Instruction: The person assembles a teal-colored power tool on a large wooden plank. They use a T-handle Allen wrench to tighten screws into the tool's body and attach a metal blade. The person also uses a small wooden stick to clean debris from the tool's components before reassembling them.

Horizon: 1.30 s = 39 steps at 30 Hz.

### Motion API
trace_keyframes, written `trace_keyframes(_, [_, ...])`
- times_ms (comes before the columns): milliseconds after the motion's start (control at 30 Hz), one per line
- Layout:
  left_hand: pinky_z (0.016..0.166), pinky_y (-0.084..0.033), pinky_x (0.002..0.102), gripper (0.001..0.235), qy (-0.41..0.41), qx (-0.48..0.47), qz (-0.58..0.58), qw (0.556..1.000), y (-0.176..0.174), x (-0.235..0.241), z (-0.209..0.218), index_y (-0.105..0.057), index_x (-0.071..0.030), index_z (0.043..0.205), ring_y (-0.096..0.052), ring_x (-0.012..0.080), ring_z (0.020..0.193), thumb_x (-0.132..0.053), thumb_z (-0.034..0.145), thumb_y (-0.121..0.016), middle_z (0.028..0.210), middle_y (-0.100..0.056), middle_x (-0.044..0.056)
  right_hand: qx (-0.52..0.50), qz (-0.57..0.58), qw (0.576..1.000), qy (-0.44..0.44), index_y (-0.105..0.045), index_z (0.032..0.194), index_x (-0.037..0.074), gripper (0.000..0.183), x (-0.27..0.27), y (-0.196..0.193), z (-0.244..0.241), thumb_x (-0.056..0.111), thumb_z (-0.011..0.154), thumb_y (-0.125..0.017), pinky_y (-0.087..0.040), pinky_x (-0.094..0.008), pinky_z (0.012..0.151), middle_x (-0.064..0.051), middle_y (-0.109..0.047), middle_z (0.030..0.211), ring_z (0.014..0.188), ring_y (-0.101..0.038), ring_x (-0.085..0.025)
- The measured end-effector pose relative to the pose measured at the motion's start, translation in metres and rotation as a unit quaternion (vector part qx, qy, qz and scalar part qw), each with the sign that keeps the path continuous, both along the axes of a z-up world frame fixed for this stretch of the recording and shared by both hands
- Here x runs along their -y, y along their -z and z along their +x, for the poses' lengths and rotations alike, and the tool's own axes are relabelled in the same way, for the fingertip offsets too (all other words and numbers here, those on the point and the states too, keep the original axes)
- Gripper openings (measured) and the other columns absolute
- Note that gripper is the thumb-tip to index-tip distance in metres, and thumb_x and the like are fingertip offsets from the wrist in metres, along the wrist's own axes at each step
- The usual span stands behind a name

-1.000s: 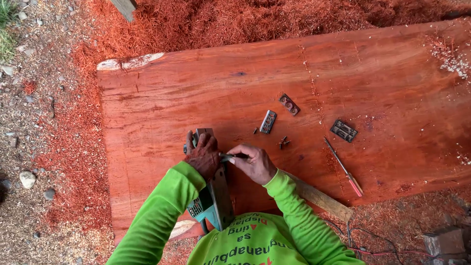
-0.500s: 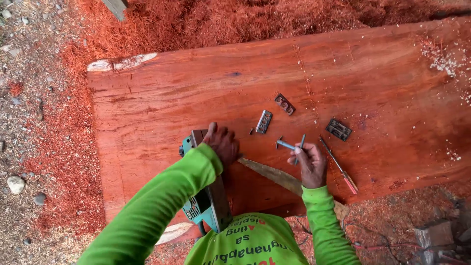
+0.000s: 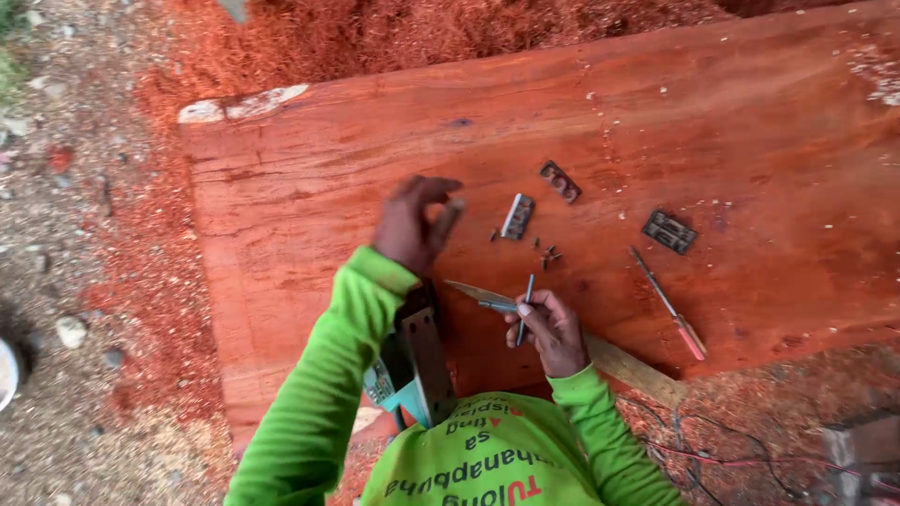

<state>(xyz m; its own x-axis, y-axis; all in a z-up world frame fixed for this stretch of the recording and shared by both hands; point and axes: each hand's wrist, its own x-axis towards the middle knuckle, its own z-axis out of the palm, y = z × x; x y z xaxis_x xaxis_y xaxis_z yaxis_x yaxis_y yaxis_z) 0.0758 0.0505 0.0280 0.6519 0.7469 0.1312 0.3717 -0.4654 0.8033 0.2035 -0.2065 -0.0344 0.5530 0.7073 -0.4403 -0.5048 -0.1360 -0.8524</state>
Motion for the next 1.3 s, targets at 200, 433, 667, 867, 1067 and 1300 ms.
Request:
trace_keyframes(200, [0.099,-0.048,0.057,0.046,-0.163,-0.105,-0.020,0.981,-0.019,0.040,-0.114,-0.062,-0.033,0.138,-0.057,0.0318,0.123,-0.044,0.094,-0.071,0.124,-0.062,0.000,0.020,0.036,0.981,-0.191,-0.062,0.108,-0.011,0.023,-0.070,-0.038,-0.029,0.006,0.095,-0.069,-0.066,-0.043,0.050,-0.031,-0.072,0.083,0.057,-0.075,-0.030])
trace_keyframes(433, [0.105,-0.039,0.072,0.081,-0.173,-0.148,-0.143,0.963,-0.003,0.100,-0.131,-0.041,-0.023,0.155,-0.033,0.0442,0.146,-0.035,0.084,-0.078,0.146,-0.046,0.017,0.080,0.002,0.948,-0.309,-0.063,0.106,-0.009,0.020,-0.101,-0.043,-0.035,0.009,0.097,-0.066,-0.065,-0.035,0.046,-0.027,-0.074,0.081,0.052,-0.073,-0.025])
trace_keyframes(667, [0.108,-0.027,0.080,0.094,-0.152,-0.133,-0.181,0.963,-0.002,0.095,-0.130,-0.021,-0.016,0.164,-0.021,0.0498,0.150,-0.022,0.087,-0.075,0.154,-0.042,0.025,0.076,-0.039,0.927,-0.365,-0.063,0.106,-0.009,0.019,-0.115,-0.084,-0.028,0.007,0.097,-0.065,-0.065,-0.035,0.049,-0.030,-0.074,0.087,0.057,-0.074,-0.026])
trace_keyframes(867, [0.111,-0.024,0.080,0.112,-0.155,-0.132,-0.202,0.958,0.005,0.088,-0.133,-0.005,-0.018,0.166,-0.019,0.0509,0.150,-0.024,0.083,-0.079,0.159,-0.039,0.019,0.062,-0.078,0.912,-0.399,-0.062,0.104,-0.008,0.016,-0.131,-0.100,-0.031,0.006,0.097,-0.062,-0.064,-0.035,0.042,-0.030,-0.075,0.086,0.049,-0.071,-0.026])
trace_keyframes(1067, [0.112,-0.019,0.081,0.118,-0.154,-0.155,-0.228,0.949,0.026,0.090,-0.137,0.000,-0.019,0.166,-0.021,0.0492,0.150,-0.026,0.081,-0.082,0.158,-0.042,0.015,-0.052,-0.116,0.917,-0.378,-0.058,0.107,-0.014,0.025,-0.130,-0.106,-0.028,0.008,0.095,-0.058,-0.065,-0.040,0.047,-0.037,-0.071,0.091,0.053,-0.071,-0.028])
trace_keyframes(1300, [0.113,-0.028,0.073,0.112,-0.171,-0.139,-0.240,0.945,0.020,0.092,-0.133,-0.010,-0.017,0.166,-0.032,0.0441,0.145,-0.026,0.080,-0.082,0.153,-0.049,0.015,-0.042,-0.070,0.930,-0.358,-0.060,0.112,-0.012,0.023,-0.114,-0.075,-0.035,0.006,0.097,-0.061,-0.067,-0.042,0.055,-0.034,-0.073,0.094,0.061,-0.074,-0.029])
